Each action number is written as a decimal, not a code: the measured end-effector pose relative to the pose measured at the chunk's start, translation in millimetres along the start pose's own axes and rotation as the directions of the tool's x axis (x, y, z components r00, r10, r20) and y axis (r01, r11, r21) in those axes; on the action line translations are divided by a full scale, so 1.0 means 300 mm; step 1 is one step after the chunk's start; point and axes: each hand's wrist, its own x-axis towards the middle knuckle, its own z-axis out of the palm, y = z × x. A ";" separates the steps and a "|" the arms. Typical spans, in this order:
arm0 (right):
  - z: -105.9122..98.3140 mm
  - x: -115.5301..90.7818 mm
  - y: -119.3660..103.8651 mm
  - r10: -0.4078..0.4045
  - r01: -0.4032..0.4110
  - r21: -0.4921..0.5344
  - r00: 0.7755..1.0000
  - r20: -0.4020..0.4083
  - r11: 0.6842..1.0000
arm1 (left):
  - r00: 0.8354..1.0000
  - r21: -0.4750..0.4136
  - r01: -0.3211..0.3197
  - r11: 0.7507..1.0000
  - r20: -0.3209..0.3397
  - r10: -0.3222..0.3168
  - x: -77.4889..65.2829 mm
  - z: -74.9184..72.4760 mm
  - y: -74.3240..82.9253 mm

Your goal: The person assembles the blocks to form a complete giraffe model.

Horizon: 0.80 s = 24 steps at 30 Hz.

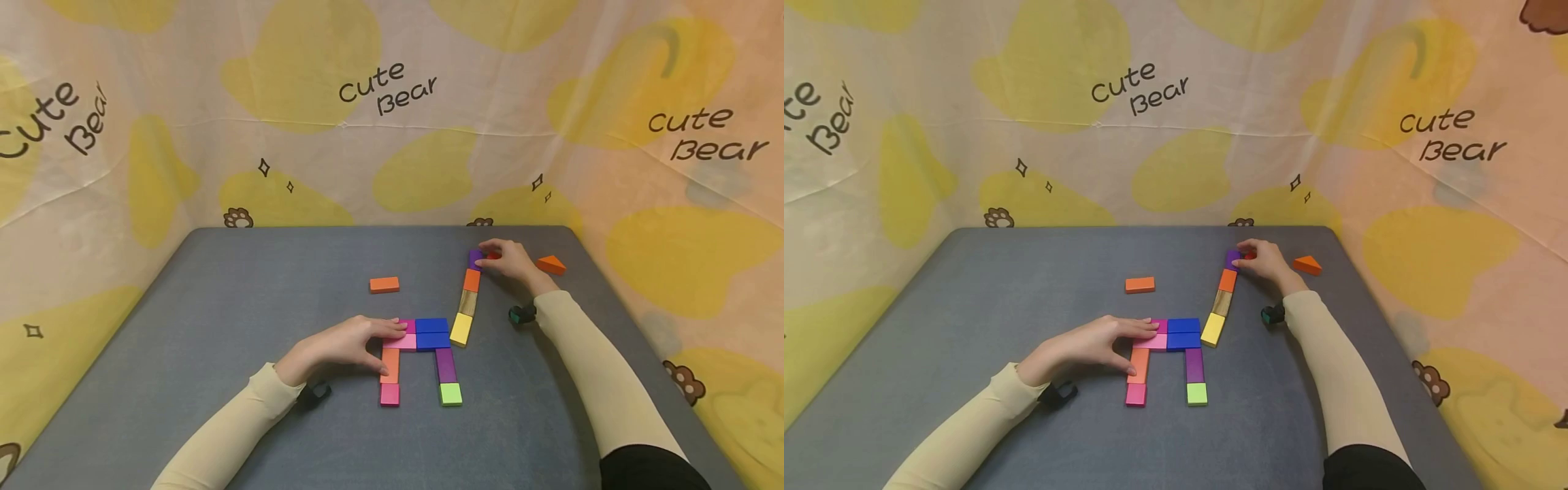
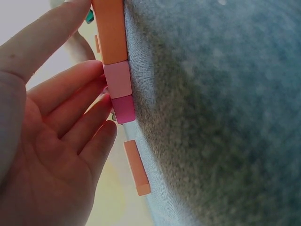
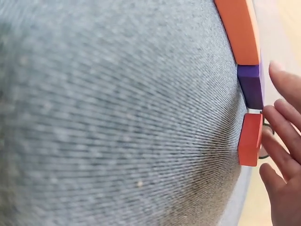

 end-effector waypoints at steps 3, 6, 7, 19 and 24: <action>-0.005 0.003 -0.002 -0.010 0.010 0.018 1.000 0.003 1.000 | 1.000 0.000 0.001 1.000 0.000 -0.001 0.000 -0.001 0.000; -0.007 0.009 -0.001 -0.016 0.016 0.016 1.000 0.006 1.000 | 1.000 -0.002 -0.003 1.000 0.002 0.003 0.000 -0.001 0.000; -0.007 0.012 -0.001 -0.020 0.020 0.013 1.000 0.007 1.000 | 1.000 -0.002 -0.004 1.000 0.002 0.004 0.000 -0.001 -0.001; -0.003 0.032 0.007 -0.028 0.029 -0.007 0.999 0.031 1.000 | 1.000 0.001 -0.008 1.000 -0.001 0.008 -0.001 0.001 -0.004; -0.005 0.038 0.012 -0.036 0.036 -0.014 0.999 0.036 0.999 | 1.000 -0.002 -0.004 1.000 -0.004 0.004 -0.002 0.000 -0.001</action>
